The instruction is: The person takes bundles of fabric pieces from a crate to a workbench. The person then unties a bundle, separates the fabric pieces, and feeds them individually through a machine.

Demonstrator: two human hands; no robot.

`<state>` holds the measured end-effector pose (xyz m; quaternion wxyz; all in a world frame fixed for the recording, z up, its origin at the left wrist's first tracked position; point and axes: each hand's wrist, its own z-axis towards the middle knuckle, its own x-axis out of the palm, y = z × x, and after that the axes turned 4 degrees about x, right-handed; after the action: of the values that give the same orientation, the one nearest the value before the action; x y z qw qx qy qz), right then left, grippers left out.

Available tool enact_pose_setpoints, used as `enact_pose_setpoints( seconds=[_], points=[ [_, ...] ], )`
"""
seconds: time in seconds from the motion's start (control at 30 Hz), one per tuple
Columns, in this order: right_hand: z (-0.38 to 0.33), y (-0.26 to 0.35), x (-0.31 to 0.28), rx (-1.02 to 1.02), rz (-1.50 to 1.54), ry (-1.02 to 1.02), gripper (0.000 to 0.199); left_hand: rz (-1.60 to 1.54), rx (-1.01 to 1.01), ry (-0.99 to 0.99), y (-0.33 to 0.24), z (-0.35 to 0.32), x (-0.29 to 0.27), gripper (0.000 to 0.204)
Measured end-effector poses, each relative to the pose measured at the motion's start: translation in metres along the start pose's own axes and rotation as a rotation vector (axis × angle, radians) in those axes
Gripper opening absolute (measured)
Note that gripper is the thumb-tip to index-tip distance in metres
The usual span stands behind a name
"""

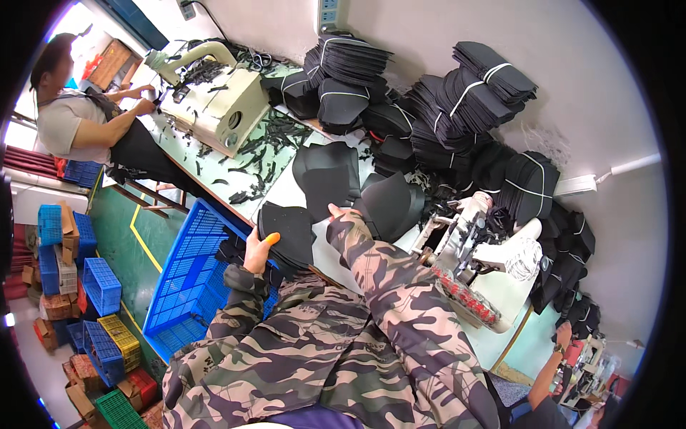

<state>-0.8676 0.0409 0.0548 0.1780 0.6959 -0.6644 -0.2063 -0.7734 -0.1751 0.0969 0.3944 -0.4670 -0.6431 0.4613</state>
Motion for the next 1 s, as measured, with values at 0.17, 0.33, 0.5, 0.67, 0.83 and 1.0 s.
enact_pose_setpoints(
  seconds=[0.17,0.33,0.5,0.67,0.83,1.0],
  points=[
    [0.014,-0.011,0.020,-0.133,-0.016,-0.043,0.037,-0.031,0.012,0.005,0.001,0.001,-0.003,0.038],
    [-0.026,0.011,0.024,-0.345,-0.599,-0.419,0.045,0.048,0.011,-0.011,-0.017,0.003,0.008,0.032],
    [-0.020,0.019,0.027,-0.308,-0.734,-0.253,0.035,0.073,0.072,0.024,0.014,0.014,0.000,0.036],
    [-0.015,-0.011,0.034,-0.656,-0.496,-0.602,0.032,0.041,0.068,0.014,-0.004,0.008,0.004,0.033],
    [-0.039,0.018,0.023,-0.347,-0.731,-0.315,0.031,0.134,0.123,-0.033,-0.012,0.002,-0.001,0.040],
    [-0.034,0.029,0.012,-0.981,-0.354,-0.439,0.017,0.315,0.165,-0.082,-0.029,-0.008,0.003,0.047]
  ],
)
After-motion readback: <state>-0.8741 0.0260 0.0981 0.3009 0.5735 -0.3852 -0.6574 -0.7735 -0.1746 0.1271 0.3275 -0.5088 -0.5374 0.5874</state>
